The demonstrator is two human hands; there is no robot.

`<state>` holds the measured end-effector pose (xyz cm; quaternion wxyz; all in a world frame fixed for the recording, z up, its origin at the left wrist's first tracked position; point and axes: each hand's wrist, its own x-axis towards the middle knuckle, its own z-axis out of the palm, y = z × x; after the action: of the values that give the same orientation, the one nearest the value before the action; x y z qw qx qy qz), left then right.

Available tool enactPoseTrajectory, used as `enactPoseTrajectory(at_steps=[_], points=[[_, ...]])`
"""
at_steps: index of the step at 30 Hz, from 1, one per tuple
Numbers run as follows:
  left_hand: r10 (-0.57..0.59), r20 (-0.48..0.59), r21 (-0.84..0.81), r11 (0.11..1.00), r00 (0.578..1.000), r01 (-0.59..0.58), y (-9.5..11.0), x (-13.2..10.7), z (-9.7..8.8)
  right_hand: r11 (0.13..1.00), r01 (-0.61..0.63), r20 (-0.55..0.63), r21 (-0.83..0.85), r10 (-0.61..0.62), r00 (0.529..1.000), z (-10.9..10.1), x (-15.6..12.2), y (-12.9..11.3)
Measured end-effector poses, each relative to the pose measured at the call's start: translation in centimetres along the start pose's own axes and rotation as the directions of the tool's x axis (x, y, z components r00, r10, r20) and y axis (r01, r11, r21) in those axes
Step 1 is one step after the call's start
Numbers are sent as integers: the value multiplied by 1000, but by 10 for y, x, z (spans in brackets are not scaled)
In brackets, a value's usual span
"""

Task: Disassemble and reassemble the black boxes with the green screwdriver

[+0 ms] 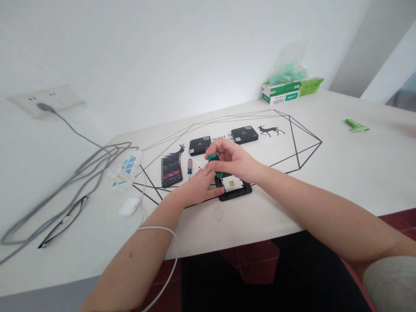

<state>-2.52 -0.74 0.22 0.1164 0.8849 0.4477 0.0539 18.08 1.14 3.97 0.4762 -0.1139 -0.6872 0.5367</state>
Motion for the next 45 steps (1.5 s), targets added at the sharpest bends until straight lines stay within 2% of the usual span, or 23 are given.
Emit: enactPoseTrajectory(at_steps=[3, 6, 9, 13, 24, 39, 45], points=[[22, 74, -22, 1000, 997, -20, 0, 1, 0, 939, 36, -107, -342, -77, 991, -3, 0, 4], [-26, 124, -5, 1000, 992, 27, 0, 1, -1, 886, 8, -197, -464, -111, 974, -7, 0, 6], [-90, 165, 28, 996, 982, 86, 1, 0, -1, 903, 40, -279, -428, -174, 944, -9, 2, 8], [-94, 161, 30, 995, 982, 90, 1, -1, 0, 902, 64, -321, -427, -217, 922, -8, 2, 13], [-43, 135, 5, 999, 990, 43, -9, 0, 8, 875, -88, -302, -476, -69, 951, -2, -2, 48], [-72, 155, 28, 997, 985, 69, -3, 0, 2, 895, -142, -354, -423, -19, 935, -13, 2, 65], [-86, 158, 33, 996, 984, 82, -2, -1, 1, 913, -161, -389, -374, 4, 921, -14, 3, 61]])
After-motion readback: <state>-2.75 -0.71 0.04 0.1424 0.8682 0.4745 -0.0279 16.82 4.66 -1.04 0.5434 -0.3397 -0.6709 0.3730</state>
